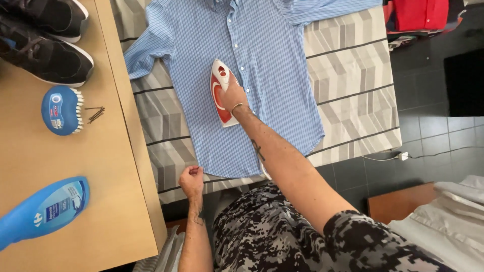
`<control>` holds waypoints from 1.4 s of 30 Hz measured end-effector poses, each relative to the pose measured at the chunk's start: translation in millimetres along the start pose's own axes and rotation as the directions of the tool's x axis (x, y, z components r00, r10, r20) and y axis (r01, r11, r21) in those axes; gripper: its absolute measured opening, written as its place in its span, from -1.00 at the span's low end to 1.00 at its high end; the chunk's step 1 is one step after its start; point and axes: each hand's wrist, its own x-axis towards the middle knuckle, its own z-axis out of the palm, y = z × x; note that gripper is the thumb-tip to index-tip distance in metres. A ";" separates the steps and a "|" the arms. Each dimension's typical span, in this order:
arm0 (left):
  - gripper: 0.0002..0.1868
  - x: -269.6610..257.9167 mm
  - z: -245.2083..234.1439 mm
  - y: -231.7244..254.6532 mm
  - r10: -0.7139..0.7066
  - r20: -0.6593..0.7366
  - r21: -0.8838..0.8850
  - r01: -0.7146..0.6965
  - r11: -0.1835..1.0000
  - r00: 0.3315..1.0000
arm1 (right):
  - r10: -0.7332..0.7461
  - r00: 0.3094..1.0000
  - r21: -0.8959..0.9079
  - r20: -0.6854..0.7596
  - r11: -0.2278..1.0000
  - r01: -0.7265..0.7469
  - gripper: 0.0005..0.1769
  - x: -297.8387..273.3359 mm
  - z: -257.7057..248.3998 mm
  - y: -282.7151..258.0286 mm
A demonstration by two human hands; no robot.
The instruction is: Ironing a blue button-down shirt on a flat surface to remove wrinkles.
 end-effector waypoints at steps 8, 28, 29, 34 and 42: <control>-0.83 1.1 3.8 4.7 -0.003 -0.028 -0.044 0.002 0.999 1.000 | -0.111 0.989 -0.030 0.100 0.993 0.115 -0.10 -1.0 -5.1 -15.3; -0.87 -24.9 -17.7 15.3 0.243 -0.060 -0.113 -0.248 0.962 0.968 | -0.256 0.723 -0.441 0.642 0.648 0.621 -0.16 -102.3 -14.0 -29.0; -0.87 -28.2 -16.8 8.7 0.233 -0.060 -0.114 -0.239 0.964 0.971 | -0.251 0.719 -0.441 0.649 0.646 0.623 -0.16 -102.4 -6.7 -19.2; -0.88 -49.9 -23.3 -16.5 0.034 -0.062 -0.327 -0.052 0.944 0.997 | -0.288 0.634 -0.376 0.717 0.606 0.701 -0.16 -113.8 7.1 6.5; -0.89 -90.8 -46.4 -45.7 -0.002 -0.162 -0.377 -0.060 0.924 0.987 | -0.312 0.654 -0.324 0.690 0.674 0.664 -0.19 -151.9 18.5 39.0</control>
